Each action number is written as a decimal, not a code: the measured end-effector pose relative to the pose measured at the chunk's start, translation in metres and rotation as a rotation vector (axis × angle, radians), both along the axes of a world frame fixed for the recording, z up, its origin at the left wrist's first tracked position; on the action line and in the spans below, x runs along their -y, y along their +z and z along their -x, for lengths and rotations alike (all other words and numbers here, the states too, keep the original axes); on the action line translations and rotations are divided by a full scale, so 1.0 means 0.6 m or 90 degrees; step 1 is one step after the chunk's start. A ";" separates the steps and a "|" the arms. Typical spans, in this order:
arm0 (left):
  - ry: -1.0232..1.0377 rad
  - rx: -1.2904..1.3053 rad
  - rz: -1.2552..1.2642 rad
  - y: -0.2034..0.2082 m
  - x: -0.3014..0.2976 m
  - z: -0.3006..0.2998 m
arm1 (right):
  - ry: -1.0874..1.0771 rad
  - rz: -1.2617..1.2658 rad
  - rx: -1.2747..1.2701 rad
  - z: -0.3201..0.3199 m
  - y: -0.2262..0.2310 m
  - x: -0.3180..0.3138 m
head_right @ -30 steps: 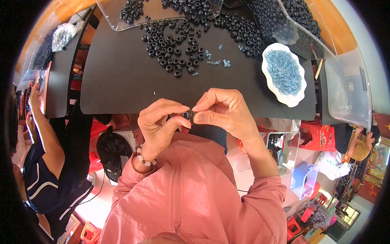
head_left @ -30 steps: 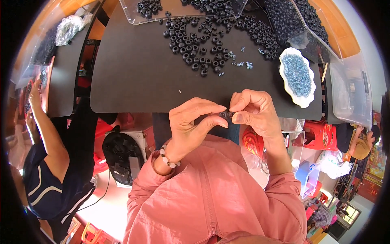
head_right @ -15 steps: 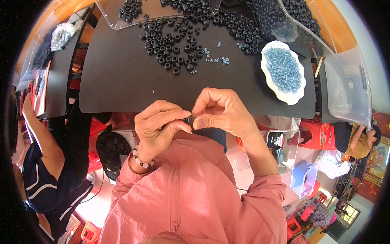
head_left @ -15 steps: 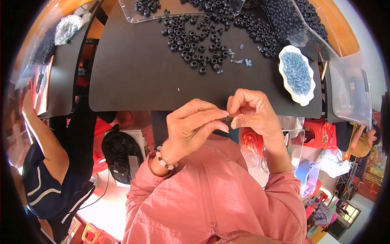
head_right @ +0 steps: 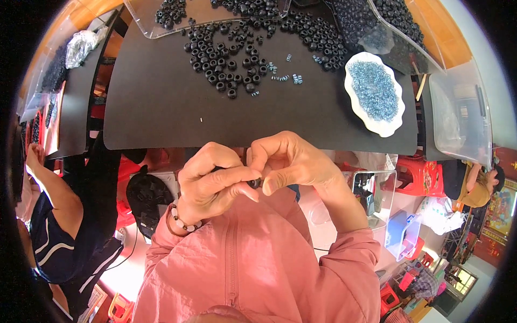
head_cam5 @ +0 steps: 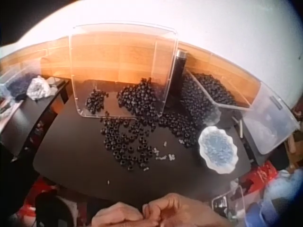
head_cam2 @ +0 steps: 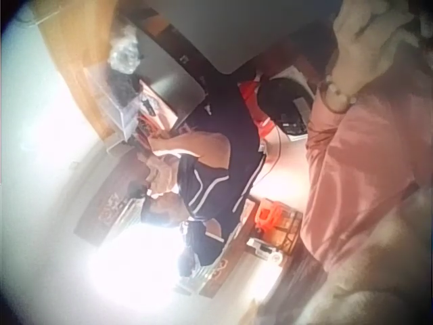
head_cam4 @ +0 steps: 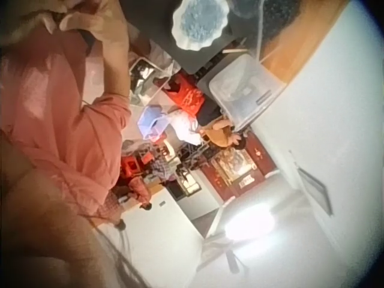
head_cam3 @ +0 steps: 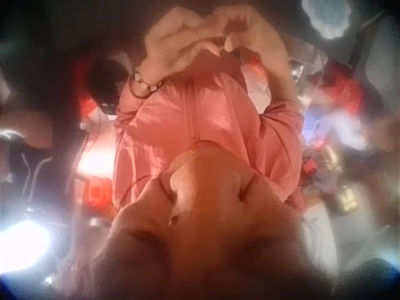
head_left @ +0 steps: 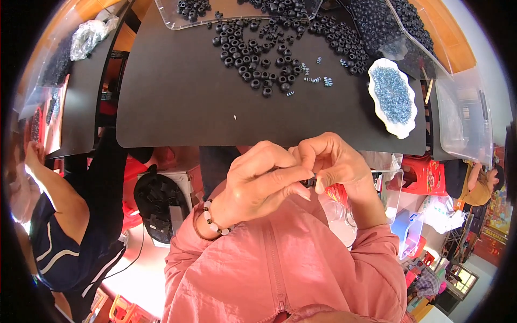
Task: The person assembles components by picking up small cylindrical inserts and pressing them into black beads by hand.
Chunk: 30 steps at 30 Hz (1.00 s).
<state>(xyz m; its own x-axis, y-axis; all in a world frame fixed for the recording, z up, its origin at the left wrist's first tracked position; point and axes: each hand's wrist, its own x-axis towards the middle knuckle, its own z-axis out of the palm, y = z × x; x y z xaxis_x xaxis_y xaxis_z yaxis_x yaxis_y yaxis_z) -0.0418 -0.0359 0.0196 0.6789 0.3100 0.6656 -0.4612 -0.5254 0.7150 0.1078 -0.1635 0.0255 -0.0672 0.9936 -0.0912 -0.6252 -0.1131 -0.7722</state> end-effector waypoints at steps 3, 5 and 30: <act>0.016 0.025 -0.008 0.004 0.005 0.002 | -0.011 0.001 -0.033 0.009 0.003 0.003; 0.041 0.014 -0.035 0.009 0.006 0.003 | -0.035 0.019 -0.016 0.012 0.010 0.006; 0.112 -0.167 0.372 -0.039 -0.028 -0.044 | -0.892 0.188 1.236 -0.386 0.143 -0.005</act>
